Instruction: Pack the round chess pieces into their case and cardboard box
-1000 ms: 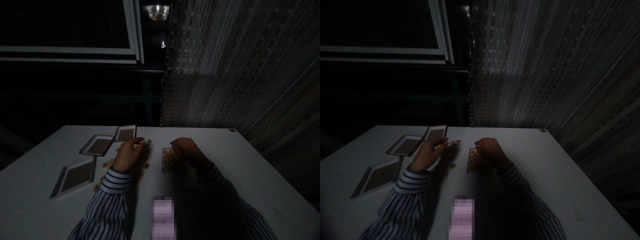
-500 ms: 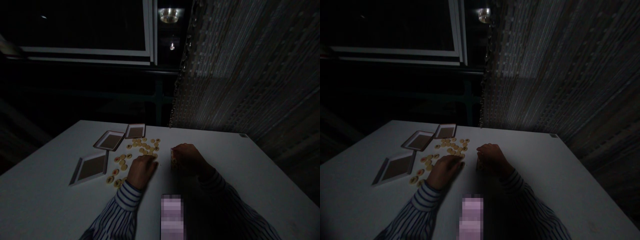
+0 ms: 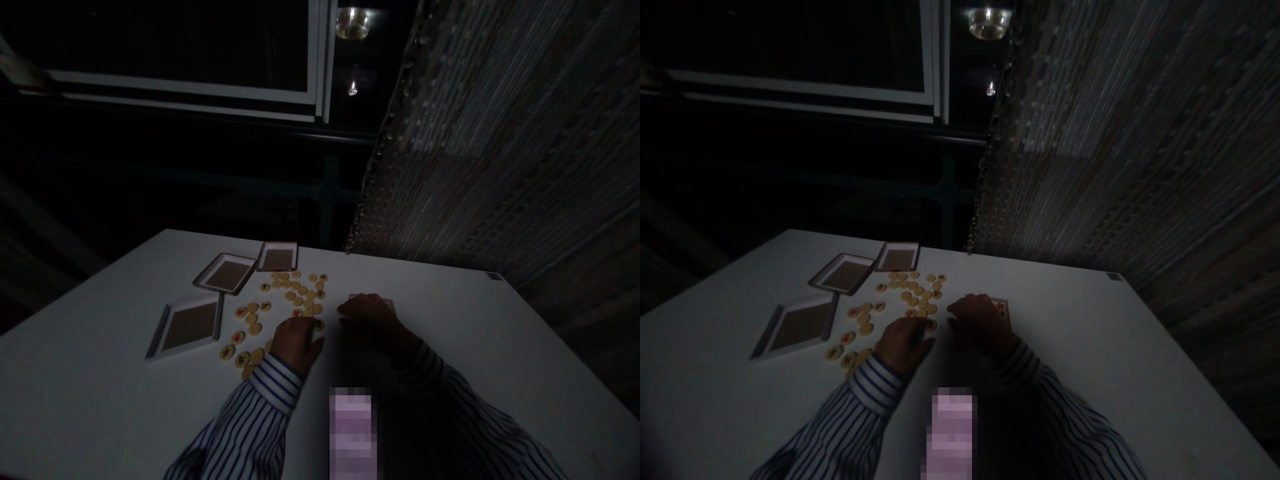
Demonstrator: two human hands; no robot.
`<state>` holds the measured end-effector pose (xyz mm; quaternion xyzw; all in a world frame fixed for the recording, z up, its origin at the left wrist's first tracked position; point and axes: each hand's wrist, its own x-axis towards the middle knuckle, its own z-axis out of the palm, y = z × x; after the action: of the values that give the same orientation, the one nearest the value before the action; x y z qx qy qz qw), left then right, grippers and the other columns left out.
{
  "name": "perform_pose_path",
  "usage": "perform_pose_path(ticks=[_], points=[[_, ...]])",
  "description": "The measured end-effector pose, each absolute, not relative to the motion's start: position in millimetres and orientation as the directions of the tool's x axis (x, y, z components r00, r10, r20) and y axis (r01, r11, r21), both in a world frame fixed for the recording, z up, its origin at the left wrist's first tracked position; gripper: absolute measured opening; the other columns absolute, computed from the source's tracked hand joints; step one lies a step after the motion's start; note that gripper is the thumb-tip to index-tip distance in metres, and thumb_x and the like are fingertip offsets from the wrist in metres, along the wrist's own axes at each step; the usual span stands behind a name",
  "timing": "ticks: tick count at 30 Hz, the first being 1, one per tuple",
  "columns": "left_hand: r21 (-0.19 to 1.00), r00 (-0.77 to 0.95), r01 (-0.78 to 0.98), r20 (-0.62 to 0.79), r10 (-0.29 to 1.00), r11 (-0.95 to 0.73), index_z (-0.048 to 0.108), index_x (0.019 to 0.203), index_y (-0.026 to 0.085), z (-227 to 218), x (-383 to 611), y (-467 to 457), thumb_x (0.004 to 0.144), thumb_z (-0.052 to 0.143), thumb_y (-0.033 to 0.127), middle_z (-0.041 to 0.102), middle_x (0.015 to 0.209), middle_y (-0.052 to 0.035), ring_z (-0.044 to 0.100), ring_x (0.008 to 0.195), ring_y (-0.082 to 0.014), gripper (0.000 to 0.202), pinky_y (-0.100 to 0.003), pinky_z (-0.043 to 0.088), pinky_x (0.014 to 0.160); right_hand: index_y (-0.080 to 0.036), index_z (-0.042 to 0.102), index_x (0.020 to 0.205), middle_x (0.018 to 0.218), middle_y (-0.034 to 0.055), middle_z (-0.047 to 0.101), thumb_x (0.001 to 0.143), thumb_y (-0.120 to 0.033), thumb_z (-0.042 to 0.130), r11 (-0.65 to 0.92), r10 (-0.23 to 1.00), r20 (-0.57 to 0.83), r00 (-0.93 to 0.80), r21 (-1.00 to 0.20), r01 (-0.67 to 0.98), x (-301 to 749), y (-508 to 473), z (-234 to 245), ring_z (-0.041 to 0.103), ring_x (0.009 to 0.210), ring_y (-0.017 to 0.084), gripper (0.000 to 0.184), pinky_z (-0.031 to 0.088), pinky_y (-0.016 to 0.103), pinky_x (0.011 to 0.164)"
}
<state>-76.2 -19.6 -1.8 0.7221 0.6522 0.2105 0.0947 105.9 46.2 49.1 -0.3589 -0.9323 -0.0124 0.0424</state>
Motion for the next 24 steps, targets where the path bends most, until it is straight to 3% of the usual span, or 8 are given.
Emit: perform_pose_path(ticks=[10, 15, 24], points=[[0.361, 0.029, 0.930, 0.138, 0.990, -0.077, 0.056, 0.099, 0.017, -7.7, -74.9, -15.1, 0.068, 0.054, 0.032, 0.062, 0.095, -0.0095, 0.053, 0.093, -0.0248, 0.035, -0.038, 0.037, 0.083, -0.018, 0.057, 0.095, 0.092, 0.0077, 0.061, 0.083, -0.031, 0.042, 0.790, 0.611, 0.050, -0.790, 0.039, 0.612, 83.5, 41.2, 47.3, 0.052, 0.090, 0.020, 0.024, 0.032, 0.034, 0.080], [0.377, 0.023, 0.923, 0.137, 0.990, -0.073, 0.056, 0.099, 0.019, -1.2, -72.0, -18.3, 0.066, 0.054, 0.024, 0.063, 0.094, -0.0068, 0.052, 0.095, -0.0241, 0.033, -0.039, 0.034, 0.087, -0.018, 0.058, 0.083, 0.083, 0.0069, 0.062, 0.082, -0.030, 0.041, 0.789, 0.613, -0.012, -0.790, 0.071, 0.610, 69.0, 43.5, 37.6, 0.055, 0.080, 0.020, 0.021, 0.035, 0.034, 0.073], [0.386, 0.064, 0.916, 0.124, 0.990, -0.107, 0.056, 0.100, 0.019, 1.0, -72.7, -19.0, 0.066, 0.049, 0.020, 0.064, 0.092, -0.0073, 0.053, 0.094, -0.0236, 0.035, -0.039, 0.032, 0.089, -0.019, 0.059, 0.083, 0.085, 0.0076, 0.062, 0.082, -0.028, 0.041, 0.765, 0.642, -0.026, -0.767, 0.098, 0.637, 60.6, 44.0, 28.4, 0.055, 0.078, 0.020, 0.020, 0.036, 0.032, 0.067]])
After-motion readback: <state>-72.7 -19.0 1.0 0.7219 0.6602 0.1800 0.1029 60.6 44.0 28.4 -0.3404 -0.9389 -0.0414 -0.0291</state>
